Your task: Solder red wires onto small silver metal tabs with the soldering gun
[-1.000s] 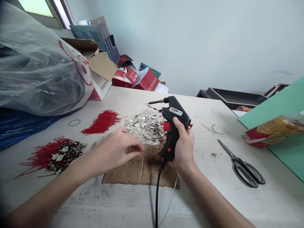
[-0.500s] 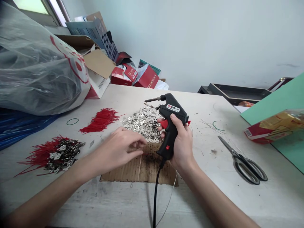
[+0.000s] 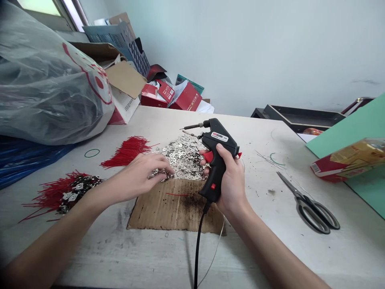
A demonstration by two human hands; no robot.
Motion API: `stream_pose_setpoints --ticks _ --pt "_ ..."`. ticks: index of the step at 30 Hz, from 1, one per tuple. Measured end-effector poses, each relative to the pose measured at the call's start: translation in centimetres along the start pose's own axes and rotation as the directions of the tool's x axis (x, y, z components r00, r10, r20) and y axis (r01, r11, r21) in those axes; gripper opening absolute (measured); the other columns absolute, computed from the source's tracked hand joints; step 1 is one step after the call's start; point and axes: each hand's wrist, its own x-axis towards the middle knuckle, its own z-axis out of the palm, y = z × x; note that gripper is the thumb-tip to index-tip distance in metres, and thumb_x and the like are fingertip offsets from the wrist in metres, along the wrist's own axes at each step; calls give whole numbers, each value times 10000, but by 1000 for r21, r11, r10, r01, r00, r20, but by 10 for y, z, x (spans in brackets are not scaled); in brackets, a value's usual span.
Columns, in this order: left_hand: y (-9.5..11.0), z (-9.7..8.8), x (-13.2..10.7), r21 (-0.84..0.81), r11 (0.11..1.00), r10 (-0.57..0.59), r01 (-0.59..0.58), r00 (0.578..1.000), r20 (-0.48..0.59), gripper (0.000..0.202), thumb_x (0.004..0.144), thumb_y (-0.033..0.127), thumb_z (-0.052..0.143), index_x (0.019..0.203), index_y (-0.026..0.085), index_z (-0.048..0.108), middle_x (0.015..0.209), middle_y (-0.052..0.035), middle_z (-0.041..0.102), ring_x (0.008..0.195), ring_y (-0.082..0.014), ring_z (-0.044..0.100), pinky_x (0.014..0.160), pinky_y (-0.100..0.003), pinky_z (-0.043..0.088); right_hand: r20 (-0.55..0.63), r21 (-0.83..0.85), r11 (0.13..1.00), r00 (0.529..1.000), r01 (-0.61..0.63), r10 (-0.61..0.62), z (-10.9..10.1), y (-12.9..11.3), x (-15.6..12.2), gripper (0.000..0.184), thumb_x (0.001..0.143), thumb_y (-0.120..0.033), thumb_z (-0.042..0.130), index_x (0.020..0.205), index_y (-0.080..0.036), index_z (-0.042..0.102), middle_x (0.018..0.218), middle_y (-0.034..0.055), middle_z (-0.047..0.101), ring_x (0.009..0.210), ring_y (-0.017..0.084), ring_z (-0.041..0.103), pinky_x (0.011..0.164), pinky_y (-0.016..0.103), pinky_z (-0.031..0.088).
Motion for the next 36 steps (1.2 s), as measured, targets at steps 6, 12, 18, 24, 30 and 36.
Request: stream_pose_setpoints --ticks 6,12,18,24,30,36 --pt "6 -14 -9 40 996 -82 77 987 138 462 851 651 780 1150 309 696 1230 9 682 1210 -301 563 1082 -556 342 6 13 999 999 -36 36 0 -1 0 412 888 -405 788 1181 -119 748 989 108 768 633 103 615 475 156 476" --pt "11 -12 -9 60 993 -105 97 982 155 500 826 633 814 1154 283 673 1194 -13 681 1198 -304 557 1081 -543 331 3 13 998 998 -67 67 2 -3 -1 444 888 -431 798 1199 -120 742 934 94 749 612 99 594 463 154 462" --pt "20 -7 -11 63 997 -54 47 993 109 489 850 639 800 1182 300 683 1235 -20 669 1197 -326 533 1052 -526 338 23 32 999 999 -40 40 1 -1 -1 379 896 -404 777 1142 -118 753 982 110 760 641 101 598 483 159 471" --pt "25 8 -6 120 968 211 -219 974 78 164 1030 355 659 927 247 724 1038 9 661 997 -197 573 963 -427 333 48 53 999 999 -12 9 0 1 4 407 913 -402 779 1175 -94 737 991 130 760 678 113 609 513 170 486" --pt "35 13 -5 395 846 357 -360 930 84 158 973 173 607 833 153 676 923 -30 641 933 -213 561 847 -406 340 32 28 1000 999 3 -4 0 0 3 349 910 -414 771 1103 -124 777 984 107 756 662 108 590 501 174 475" --pt "35 10 -2 344 871 329 -350 937 120 152 912 168 567 780 168 644 927 -32 648 930 -209 565 871 -399 368 47 46 999 999 11 -14 -1 -1 3 339 905 -381 765 1113 -114 770 982 109 761 685 103 606 528 165 471"
